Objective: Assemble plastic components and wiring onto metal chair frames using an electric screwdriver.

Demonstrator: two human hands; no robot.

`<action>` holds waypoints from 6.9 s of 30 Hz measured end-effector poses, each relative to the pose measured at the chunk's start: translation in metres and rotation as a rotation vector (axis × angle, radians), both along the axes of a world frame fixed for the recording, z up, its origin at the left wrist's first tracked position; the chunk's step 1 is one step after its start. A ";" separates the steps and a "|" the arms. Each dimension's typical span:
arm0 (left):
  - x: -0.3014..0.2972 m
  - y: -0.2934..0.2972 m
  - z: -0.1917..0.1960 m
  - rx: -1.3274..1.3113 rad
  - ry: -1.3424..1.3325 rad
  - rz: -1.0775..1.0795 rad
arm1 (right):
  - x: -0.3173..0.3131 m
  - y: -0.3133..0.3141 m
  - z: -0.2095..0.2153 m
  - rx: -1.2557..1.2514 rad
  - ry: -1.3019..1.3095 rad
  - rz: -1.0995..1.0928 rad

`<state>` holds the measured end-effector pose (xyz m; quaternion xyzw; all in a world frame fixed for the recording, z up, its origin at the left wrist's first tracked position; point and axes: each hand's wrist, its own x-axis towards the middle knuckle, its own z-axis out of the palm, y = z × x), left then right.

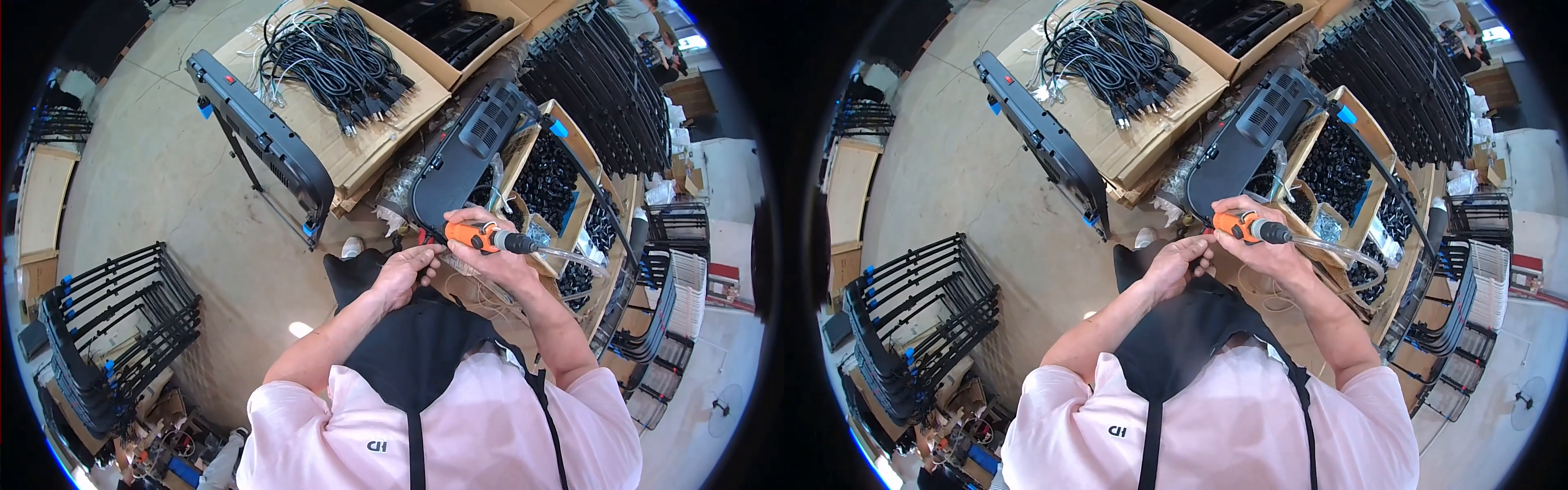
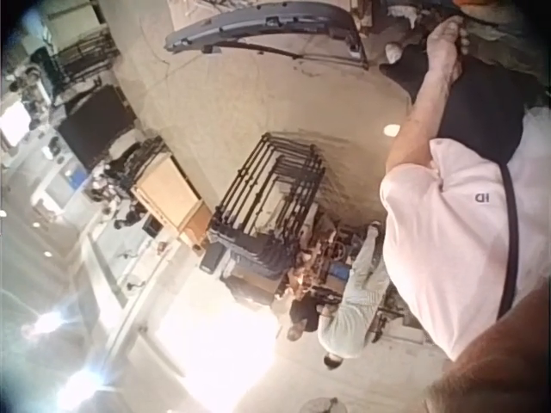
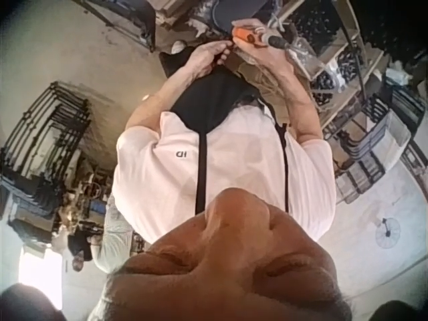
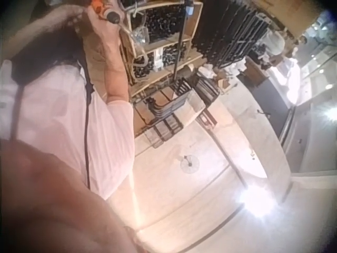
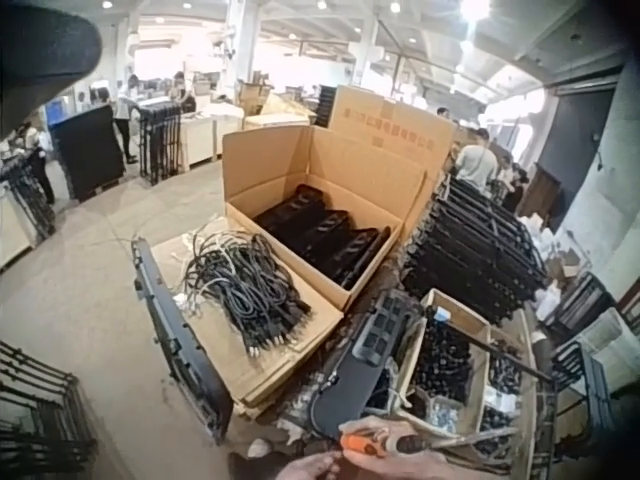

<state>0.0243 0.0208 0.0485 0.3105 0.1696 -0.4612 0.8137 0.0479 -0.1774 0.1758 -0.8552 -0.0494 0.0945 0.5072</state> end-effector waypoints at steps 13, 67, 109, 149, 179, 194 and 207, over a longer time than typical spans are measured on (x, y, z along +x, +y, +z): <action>0.007 -0.003 -0.011 0.069 0.081 0.131 | -0.001 0.002 0.002 0.005 0.008 -0.017; 0.097 0.015 0.011 -0.105 -0.097 -0.183 | 0.089 0.021 -0.004 0.010 0.020 -0.164; 0.193 -0.271 0.035 -0.143 0.288 0.052 | 0.072 -0.246 0.027 0.429 -0.113 -0.509; 0.259 -0.339 -0.015 -0.082 -0.090 -0.205 | 0.267 -0.311 0.009 -0.255 -0.136 -0.394; 0.289 -0.348 0.005 -0.079 0.121 0.063 | 0.189 -0.307 0.043 0.323 -0.185 -0.591; 0.289 -0.341 0.002 -0.091 -0.204 0.012 | 0.182 -0.303 0.048 0.363 -0.136 -0.614; 0.289 -0.343 0.012 -0.037 -0.326 -0.012 | 0.178 -0.308 0.047 0.464 -0.099 -0.675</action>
